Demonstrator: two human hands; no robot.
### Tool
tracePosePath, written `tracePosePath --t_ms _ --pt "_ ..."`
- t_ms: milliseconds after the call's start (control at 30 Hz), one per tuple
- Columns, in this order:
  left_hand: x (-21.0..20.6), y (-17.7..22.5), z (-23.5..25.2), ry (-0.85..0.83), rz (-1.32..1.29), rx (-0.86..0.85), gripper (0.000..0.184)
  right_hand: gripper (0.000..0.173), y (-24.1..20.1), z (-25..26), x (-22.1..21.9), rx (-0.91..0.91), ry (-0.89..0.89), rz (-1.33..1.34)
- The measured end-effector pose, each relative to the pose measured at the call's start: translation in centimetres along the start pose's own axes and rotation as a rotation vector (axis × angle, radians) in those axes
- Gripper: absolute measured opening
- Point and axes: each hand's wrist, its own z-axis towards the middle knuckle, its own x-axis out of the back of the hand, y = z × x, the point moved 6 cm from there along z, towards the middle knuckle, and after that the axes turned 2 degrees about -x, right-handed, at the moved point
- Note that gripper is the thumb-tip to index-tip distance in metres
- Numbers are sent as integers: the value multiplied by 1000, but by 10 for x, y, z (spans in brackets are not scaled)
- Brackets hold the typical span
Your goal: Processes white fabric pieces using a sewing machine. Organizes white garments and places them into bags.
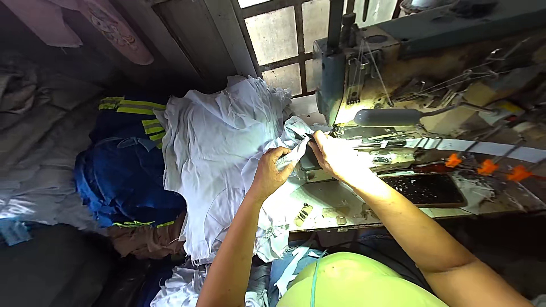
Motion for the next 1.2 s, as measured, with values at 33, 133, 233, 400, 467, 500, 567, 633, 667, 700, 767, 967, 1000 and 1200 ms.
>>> tracePosePath --t_ms 33,133,233,400,467,500,567,633,667,700,767,967,1000,1200 --pt "-1 1 -1 0 70 -8 35 23 1 0 0 18 11 3" --pt "-6 -6 -8 52 359 36 77 23 2 -6 2 72 81 73" --pt "0 -23 -25 156 488 207 100 23 -7 -42 16 213 295 215" --pt "18 -36 -50 205 456 116 19 23 5 -132 -21 195 184 202" --pt "36 -27 -45 174 306 68 23 22 18 -148 -32 139 124 151" --pt "49 -21 -40 147 249 44 25 24 22 -151 -33 120 114 136" --pt "70 -7 -33 87 239 0 23 25 28 -151 -33 78 100 110" --pt "68 -6 -29 -54 340 106 38 24 31 -149 -35 25 90 103" --pt "55 -15 -29 -127 411 186 54 24 31 -149 -36 5 87 98" --pt "37 -26 -30 -168 467 239 67 23 32 -149 -37 -2 89 95" --pt "10 -38 -33 -150 526 223 58 23 33 -148 -36 10 103 95" --pt "86 24 -36 76 39 28 20 22 30 -151 -32 67 129 222" --pt "112 34 -36 133 -91 16 18 22 27 -148 -33 75 115 265" --pt "98 21 -37 -91 229 150 30 23 -6 -121 -60 58 -26 582"
